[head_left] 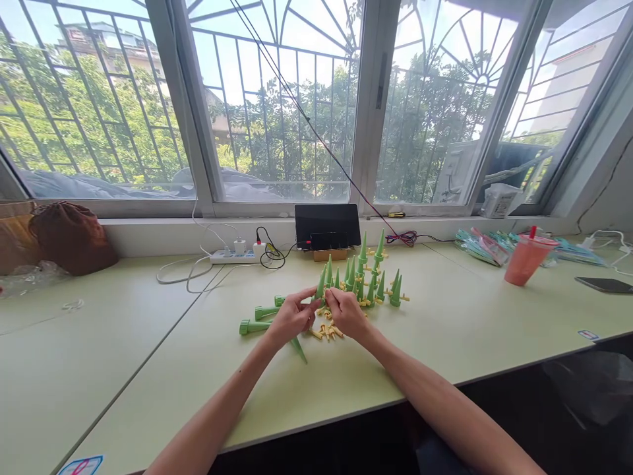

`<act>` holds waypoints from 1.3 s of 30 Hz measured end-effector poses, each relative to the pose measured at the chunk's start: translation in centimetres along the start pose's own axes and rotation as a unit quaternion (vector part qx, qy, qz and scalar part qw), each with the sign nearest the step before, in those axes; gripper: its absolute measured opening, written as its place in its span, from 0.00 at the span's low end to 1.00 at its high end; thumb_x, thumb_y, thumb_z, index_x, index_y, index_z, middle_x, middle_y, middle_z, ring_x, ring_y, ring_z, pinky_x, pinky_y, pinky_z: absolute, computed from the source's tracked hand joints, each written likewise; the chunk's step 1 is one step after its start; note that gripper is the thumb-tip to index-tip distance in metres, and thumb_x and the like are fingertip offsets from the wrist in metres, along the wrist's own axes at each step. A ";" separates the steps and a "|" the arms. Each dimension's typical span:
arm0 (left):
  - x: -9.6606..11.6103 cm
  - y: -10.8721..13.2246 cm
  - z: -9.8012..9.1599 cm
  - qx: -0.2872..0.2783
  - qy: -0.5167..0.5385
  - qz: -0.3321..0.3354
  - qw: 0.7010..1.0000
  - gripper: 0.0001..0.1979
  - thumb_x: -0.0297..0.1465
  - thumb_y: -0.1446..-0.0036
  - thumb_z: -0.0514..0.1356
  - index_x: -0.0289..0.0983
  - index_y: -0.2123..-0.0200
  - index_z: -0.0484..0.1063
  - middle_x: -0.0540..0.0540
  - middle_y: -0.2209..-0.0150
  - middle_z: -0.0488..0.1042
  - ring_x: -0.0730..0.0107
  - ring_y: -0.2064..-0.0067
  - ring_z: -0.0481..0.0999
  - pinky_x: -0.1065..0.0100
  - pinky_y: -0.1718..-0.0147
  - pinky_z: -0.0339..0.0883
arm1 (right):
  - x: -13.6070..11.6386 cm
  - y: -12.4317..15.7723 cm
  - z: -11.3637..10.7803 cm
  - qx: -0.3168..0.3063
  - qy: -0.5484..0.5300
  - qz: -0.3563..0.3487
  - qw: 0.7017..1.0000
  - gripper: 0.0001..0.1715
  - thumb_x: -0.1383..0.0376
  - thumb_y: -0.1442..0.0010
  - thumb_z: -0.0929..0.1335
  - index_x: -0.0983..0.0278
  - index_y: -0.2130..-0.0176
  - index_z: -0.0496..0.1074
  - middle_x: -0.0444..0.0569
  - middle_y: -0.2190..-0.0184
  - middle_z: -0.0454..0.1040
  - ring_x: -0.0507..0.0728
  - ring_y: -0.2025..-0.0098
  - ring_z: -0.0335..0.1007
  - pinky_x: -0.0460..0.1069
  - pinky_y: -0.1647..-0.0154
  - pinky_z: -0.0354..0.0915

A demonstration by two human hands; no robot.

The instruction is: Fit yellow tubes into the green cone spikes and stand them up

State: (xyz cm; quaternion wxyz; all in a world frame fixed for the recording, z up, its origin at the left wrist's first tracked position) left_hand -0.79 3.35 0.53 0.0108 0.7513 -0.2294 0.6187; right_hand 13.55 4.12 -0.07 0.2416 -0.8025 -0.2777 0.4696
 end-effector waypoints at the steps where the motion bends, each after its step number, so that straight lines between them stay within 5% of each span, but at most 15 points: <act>1: 0.0 0.0 0.0 0.002 -0.005 0.009 1.000 0.29 0.41 0.43 0.59 0.30 0.42 0.65 0.55 0.85 0.63 0.80 0.86 0.58 0.77 0.87 0.54 | 0.0 0.0 0.0 0.002 -0.015 0.009 1.000 0.22 0.56 0.33 0.55 0.62 0.77 0.54 0.40 0.82 0.55 0.49 0.80 0.48 0.46 0.77 0.47; 4: 0.1 -0.1 0.0 0.013 -0.020 0.040 0.999 0.25 0.40 0.43 0.58 0.34 0.45 0.69 0.46 0.69 0.73 0.80 0.83 0.65 0.76 0.88 0.58 | 0.1 -0.1 0.3 -0.005 -0.065 0.039 0.997 0.24 0.55 0.33 0.56 0.62 0.78 0.55 0.40 0.82 0.57 0.49 0.80 0.50 0.46 0.77 0.49; 7: 0.2 -0.1 0.0 0.024 -0.030 0.056 0.998 0.23 0.40 0.43 0.57 0.36 0.47 0.71 0.42 0.58 0.72 0.82 0.82 0.65 0.76 0.89 0.57 | 0.5 -0.1 0.6 -0.012 -0.094 0.063 0.994 0.25 0.54 0.33 0.56 0.62 0.78 0.56 0.40 0.83 0.57 0.49 0.80 0.52 0.46 0.77 0.50; 10: 0.0 -0.1 0.0 0.027 -0.038 0.044 0.998 0.23 0.38 0.43 0.57 0.34 0.46 0.70 0.48 0.71 0.71 0.83 0.84 0.59 0.77 0.88 0.54 | 0.7 -0.1 0.6 -0.006 -0.087 0.061 0.994 0.25 0.54 0.33 0.56 0.62 0.78 0.56 0.40 0.83 0.58 0.49 0.80 0.52 0.46 0.77 0.50; 14: -0.1 -0.1 0.0 0.016 -0.032 0.019 0.999 0.25 0.38 0.44 0.58 0.31 0.45 0.69 0.58 0.85 0.54 0.82 0.85 0.51 0.77 0.88 0.48 | 0.3 -0.1 0.3 0.003 -0.053 0.027 0.998 0.24 0.55 0.33 0.56 0.63 0.78 0.56 0.41 0.81 0.59 0.49 0.79 0.53 0.46 0.76 0.50; 25: 0.9 0.3 0.2 0.002 -0.014 -0.009 1.000 0.23 0.42 0.45 0.59 0.30 0.53 0.74 0.58 0.87 0.55 0.82 0.87 0.50 0.76 0.87 0.47 | 0.4 0.1 0.4 -0.011 0.014 -0.020 1.000 0.21 0.57 0.33 0.55 0.62 0.75 0.56 0.40 0.80 0.56 0.50 0.78 0.50 0.46 0.75 0.49; 39: 0.1 -0.1 0.0 0.021 -0.052 0.016 0.998 0.26 0.42 0.44 0.57 0.31 0.47 0.70 0.51 0.77 0.69 0.84 0.84 0.50 0.76 0.87 0.46 | -0.3 0.0 0.1 0.008 -0.013 0.005 1.000 0.22 0.56 0.33 0.56 0.62 0.77 0.55 0.40 0.83 0.56 0.49 0.80 0.48 0.46 0.77 0.47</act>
Point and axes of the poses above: each hand's wrist, its own y-axis away from the middle knuckle, its own z-axis out of the palm, x = y × z, the point moved 3 cm from there along -y, towards the middle knuckle
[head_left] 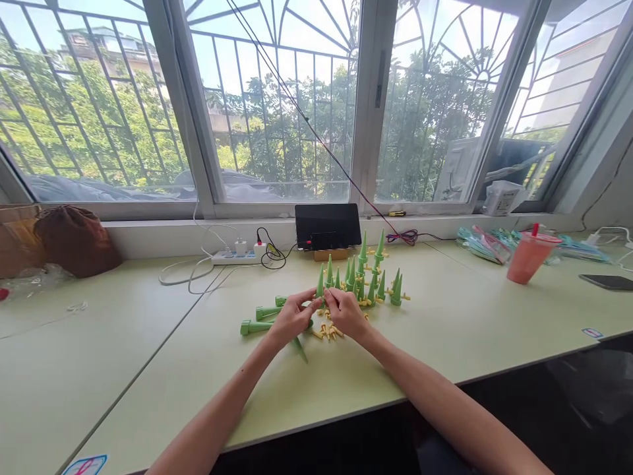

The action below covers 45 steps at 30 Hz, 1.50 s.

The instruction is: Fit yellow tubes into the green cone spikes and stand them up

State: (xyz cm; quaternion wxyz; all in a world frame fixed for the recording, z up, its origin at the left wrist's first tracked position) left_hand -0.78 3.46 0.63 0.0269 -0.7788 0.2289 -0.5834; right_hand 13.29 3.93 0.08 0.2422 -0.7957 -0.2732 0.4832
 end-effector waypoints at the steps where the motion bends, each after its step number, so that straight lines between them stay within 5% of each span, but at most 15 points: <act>1: 0.0 0.0 0.0 0.002 -0.004 0.004 1.000 0.26 0.42 0.44 0.57 0.31 0.48 0.70 0.51 0.77 0.69 0.84 0.84 0.49 0.76 0.87 0.46 | 0.0 0.0 0.0 0.000 -0.001 0.003 1.000 0.23 0.56 0.34 0.56 0.62 0.77 0.54 0.40 0.83 0.56 0.49 0.80 0.48 0.46 0.78 0.47; 9: 0.0 -0.2 0.3 -0.003 0.001 0.020 1.000 0.21 0.41 0.41 0.56 0.31 0.51 0.70 0.58 0.85 0.53 0.82 0.84 0.47 0.76 0.86 0.44 | 0.1 0.0 0.2 0.006 0.000 0.008 1.000 0.21 0.57 0.33 0.56 0.62 0.76 0.54 0.40 0.81 0.56 0.50 0.79 0.49 0.46 0.76 0.48; 18: 0.0 0.1 0.8 -0.030 0.081 -0.030 0.996 0.16 0.45 0.41 0.54 0.37 0.68 0.62 0.60 0.86 0.50 0.82 0.85 0.47 0.77 0.87 0.42 | -0.8 0.3 0.2 -0.028 0.029 -0.010 0.999 0.18 0.57 0.36 0.59 0.61 0.75 0.52 0.38 0.82 0.55 0.49 0.79 0.47 0.45 0.76 0.47; 32: 0.0 0.6 1.0 -0.101 0.171 -0.068 0.978 0.16 0.46 0.39 0.53 0.38 0.65 0.60 0.60 0.85 0.48 0.80 0.82 0.43 0.74 0.83 0.40 | -0.9 0.4 0.1 -0.027 0.046 -0.060 0.997 0.18 0.58 0.35 0.59 0.61 0.74 0.50 0.37 0.82 0.54 0.48 0.80 0.45 0.44 0.77 0.46; 45: -0.2 0.7 1.1 -0.112 0.198 -0.078 0.971 0.17 0.47 0.39 0.54 0.38 0.64 0.60 0.59 0.83 0.46 0.80 0.80 0.42 0.75 0.83 0.41 | -0.9 0.4 0.1 -0.031 0.055 -0.069 0.996 0.17 0.60 0.36 0.60 0.61 0.74 0.51 0.37 0.82 0.54 0.48 0.80 0.44 0.44 0.77 0.46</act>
Point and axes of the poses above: each hand's wrist, its own y-axis away from the middle knuckle, its own z-axis out of the palm, x = y × z, the point moved 3 cm from there along -y, towards the middle knuckle
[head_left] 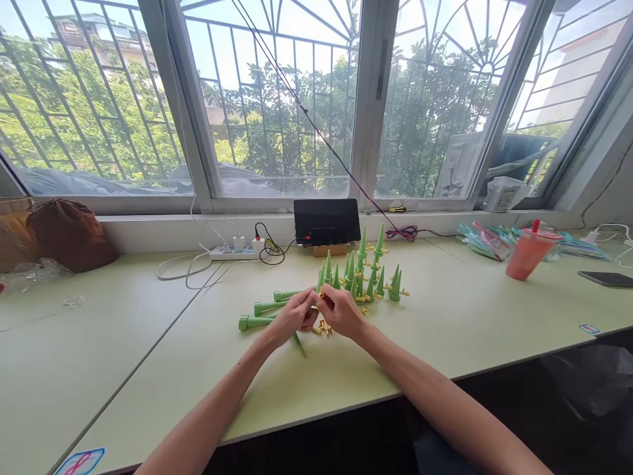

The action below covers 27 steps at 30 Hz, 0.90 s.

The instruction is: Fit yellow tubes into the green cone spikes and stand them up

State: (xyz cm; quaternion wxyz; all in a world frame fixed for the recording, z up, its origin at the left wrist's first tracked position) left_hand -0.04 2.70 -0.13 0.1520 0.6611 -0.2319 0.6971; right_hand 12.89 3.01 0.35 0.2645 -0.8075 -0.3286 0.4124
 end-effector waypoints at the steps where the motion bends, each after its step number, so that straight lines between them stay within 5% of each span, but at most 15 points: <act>1: 0.0 0.0 0.0 0.000 0.002 0.000 1.000 0.17 0.47 0.39 0.54 0.38 0.64 0.60 0.59 0.83 0.46 0.80 0.80 0.42 0.75 0.82 0.41 | 0.0 0.0 0.0 0.000 -0.001 -0.002 1.000 0.17 0.60 0.36 0.60 0.61 0.74 0.51 0.37 0.82 0.54 0.48 0.80 0.44 0.44 0.77 0.46; 27: -0.1 0.0 0.0 0.005 0.017 -0.013 1.000 0.18 0.47 0.41 0.56 0.38 0.62 0.62 0.58 0.81 0.46 0.80 0.80 0.43 0.75 0.82 0.39 | -0.1 -0.1 -0.2 -0.007 0.004 -0.006 1.000 0.16 0.61 0.37 0.60 0.62 0.75 0.52 0.38 0.81 0.54 0.47 0.80 0.45 0.44 0.77 0.47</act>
Point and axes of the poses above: each hand's wrist, its own y-axis away from the middle knuckle, its own z-axis out of the palm, x = y × z, the point moved 3 cm from there along -y, towards the middle knuckle
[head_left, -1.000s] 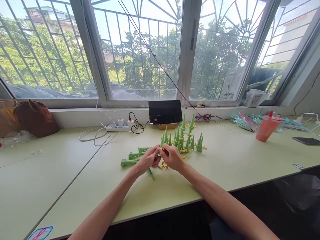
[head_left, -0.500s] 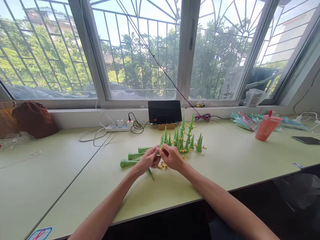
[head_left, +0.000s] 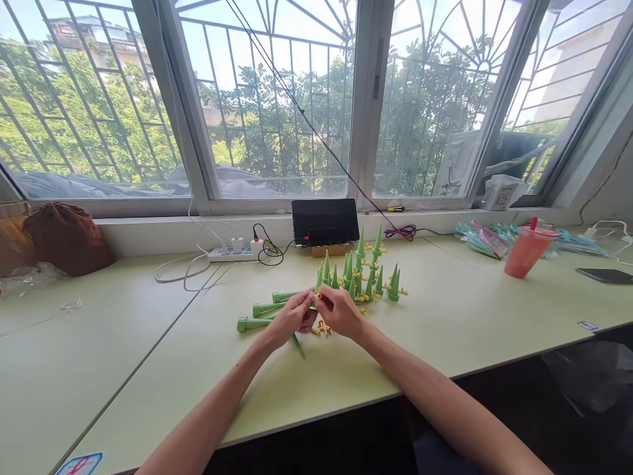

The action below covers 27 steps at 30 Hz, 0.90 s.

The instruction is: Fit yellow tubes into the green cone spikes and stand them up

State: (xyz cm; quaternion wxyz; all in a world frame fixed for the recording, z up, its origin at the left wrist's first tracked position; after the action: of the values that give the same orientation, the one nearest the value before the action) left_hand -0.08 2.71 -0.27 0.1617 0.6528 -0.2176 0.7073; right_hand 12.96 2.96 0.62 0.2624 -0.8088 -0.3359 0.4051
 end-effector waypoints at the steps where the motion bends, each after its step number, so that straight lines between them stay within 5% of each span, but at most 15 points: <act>1: 0.0 0.0 0.0 -0.001 0.000 0.001 1.000 0.18 0.47 0.41 0.56 0.38 0.62 0.62 0.58 0.81 0.46 0.80 0.80 0.43 0.75 0.82 0.39 | 0.0 0.0 0.0 0.000 -0.001 -0.001 1.000 0.16 0.61 0.37 0.60 0.62 0.75 0.52 0.38 0.81 0.54 0.47 0.80 0.45 0.44 0.77 0.47; 27: 0.8 -0.2 0.3 0.012 -0.055 0.062 0.996 0.16 0.45 0.40 0.54 0.37 0.64 0.62 0.54 0.79 0.63 0.79 0.83 0.61 0.75 0.86 0.54 | 0.2 0.0 0.0 0.053 -0.010 0.003 0.999 0.21 0.56 0.36 0.61 0.62 0.76 0.52 0.38 0.82 0.56 0.48 0.79 0.47 0.44 0.77 0.49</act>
State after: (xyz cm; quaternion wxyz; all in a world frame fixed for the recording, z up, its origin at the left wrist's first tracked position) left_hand 0.16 2.70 0.61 0.0975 0.6777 -0.2582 0.6816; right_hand 13.09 3.10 0.55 0.3007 -0.7906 -0.3140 0.4313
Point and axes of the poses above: each hand's wrist, its own y-axis away from the middle knuckle, its own z-axis out of the palm, x = y × z, the point moved 3 cm from there along -y, towards the middle knuckle
